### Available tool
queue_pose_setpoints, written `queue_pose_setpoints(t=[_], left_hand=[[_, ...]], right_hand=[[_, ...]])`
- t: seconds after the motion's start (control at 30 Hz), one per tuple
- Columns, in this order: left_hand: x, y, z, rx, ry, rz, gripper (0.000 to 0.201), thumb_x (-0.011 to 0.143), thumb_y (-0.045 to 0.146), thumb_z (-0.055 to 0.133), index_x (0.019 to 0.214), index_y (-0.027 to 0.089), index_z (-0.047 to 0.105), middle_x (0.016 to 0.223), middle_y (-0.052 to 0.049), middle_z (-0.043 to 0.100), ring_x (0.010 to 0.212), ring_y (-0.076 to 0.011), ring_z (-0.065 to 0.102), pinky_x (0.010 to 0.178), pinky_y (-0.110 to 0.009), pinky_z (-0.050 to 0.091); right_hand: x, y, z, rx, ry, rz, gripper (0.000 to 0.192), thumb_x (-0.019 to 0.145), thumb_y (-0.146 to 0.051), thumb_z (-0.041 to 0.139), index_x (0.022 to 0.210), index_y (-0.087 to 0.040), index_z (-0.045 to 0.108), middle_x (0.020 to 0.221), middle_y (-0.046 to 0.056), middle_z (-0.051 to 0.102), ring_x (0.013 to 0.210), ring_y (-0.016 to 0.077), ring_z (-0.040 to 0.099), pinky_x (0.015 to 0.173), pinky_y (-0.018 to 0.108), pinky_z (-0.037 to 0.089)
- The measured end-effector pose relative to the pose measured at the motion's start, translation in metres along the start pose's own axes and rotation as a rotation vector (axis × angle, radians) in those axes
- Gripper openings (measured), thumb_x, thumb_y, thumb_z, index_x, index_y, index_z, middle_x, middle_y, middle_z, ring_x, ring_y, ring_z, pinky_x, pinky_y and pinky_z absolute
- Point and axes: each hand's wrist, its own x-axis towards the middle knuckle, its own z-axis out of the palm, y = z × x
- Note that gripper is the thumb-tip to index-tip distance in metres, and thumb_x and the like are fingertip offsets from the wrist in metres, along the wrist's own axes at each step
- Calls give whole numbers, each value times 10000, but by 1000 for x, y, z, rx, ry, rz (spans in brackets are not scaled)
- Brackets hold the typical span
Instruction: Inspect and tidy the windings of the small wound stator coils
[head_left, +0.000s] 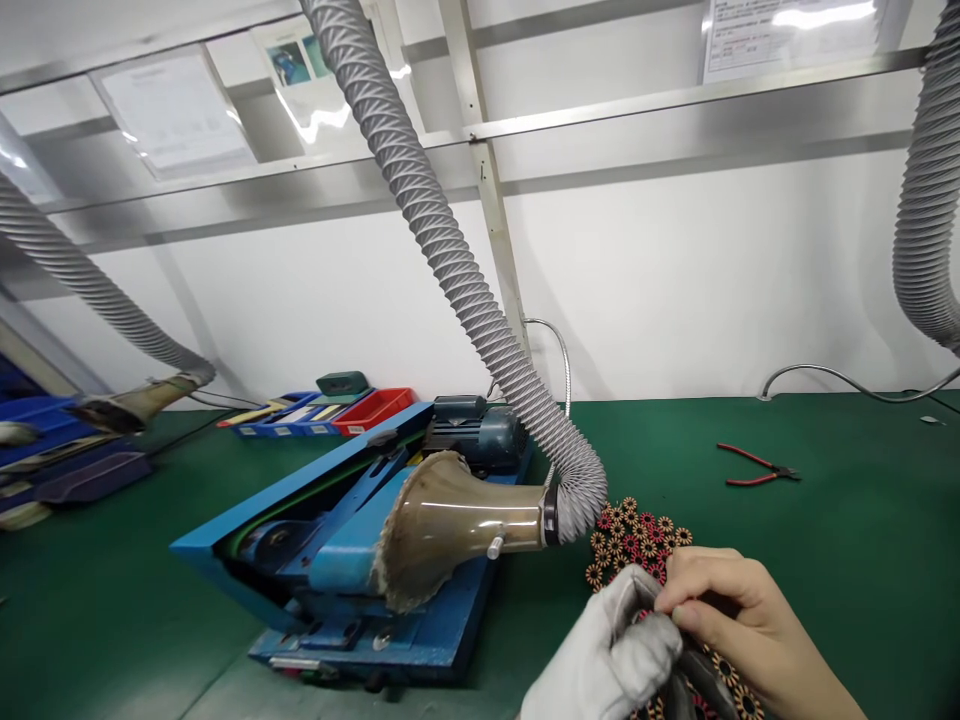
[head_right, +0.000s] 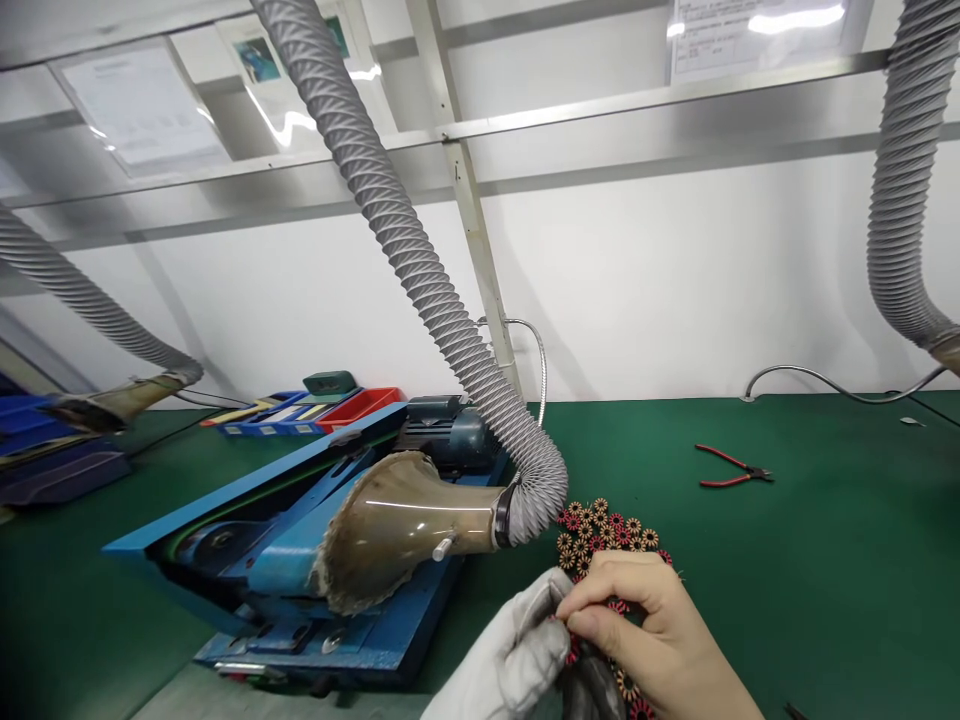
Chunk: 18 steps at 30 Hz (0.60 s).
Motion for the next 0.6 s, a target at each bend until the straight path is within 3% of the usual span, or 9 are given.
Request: queue_pose_setpoints(t=[0.13, 0.2, 0.33, 0.5, 0.6], left_hand=[[2, -2, 4, -158, 24, -51, 541, 638, 668, 755, 862, 181, 679, 889, -35, 646, 902, -201, 582, 839, -302, 476], [5, 1, 6, -193, 11, -25, 532, 629, 658, 769, 801, 172, 636, 803, -7, 600, 807, -163, 550, 797, -274, 457], [7, 11, 9, -99, -61, 5, 477, 699, 618, 735, 730, 195, 517, 672, 39, 471, 631, -118, 433, 614, -236, 401], [3, 12, 12, 14, 16, 36, 260, 766, 402, 656, 776, 193, 502, 660, 50, 428, 609, -109, 370, 598, -242, 350], [-1, 2, 10, 128, 86, 95, 115, 802, 309, 565, 788, 197, 539, 668, 32, 469, 634, -129, 424, 606, -248, 371]], right_hand=[[2, 4, 6, 158, 51, 67, 310, 864, -443, 707, 690, -191, 759, 595, 12, 635, 561, 155, 561, 543, 244, 438], [1, 7, 9, 257, 83, 118, 296, 827, -440, 747, 677, -185, 752, 587, 6, 622, 550, 143, 530, 528, 234, 412], [0, 6, 13, 321, 54, 190, 224, 828, -383, 760, 696, -202, 775, 625, 18, 663, 579, 144, 535, 540, 228, 397], [1, -3, 23, 510, 206, 281, 258, 708, -434, 851, 618, -212, 756, 560, -19, 595, 551, 117, 464, 528, 205, 354], [1, -5, 27, 514, 213, 280, 304, 678, -482, 856, 601, -211, 742, 549, -23, 575, 552, 121, 455, 533, 208, 364]])
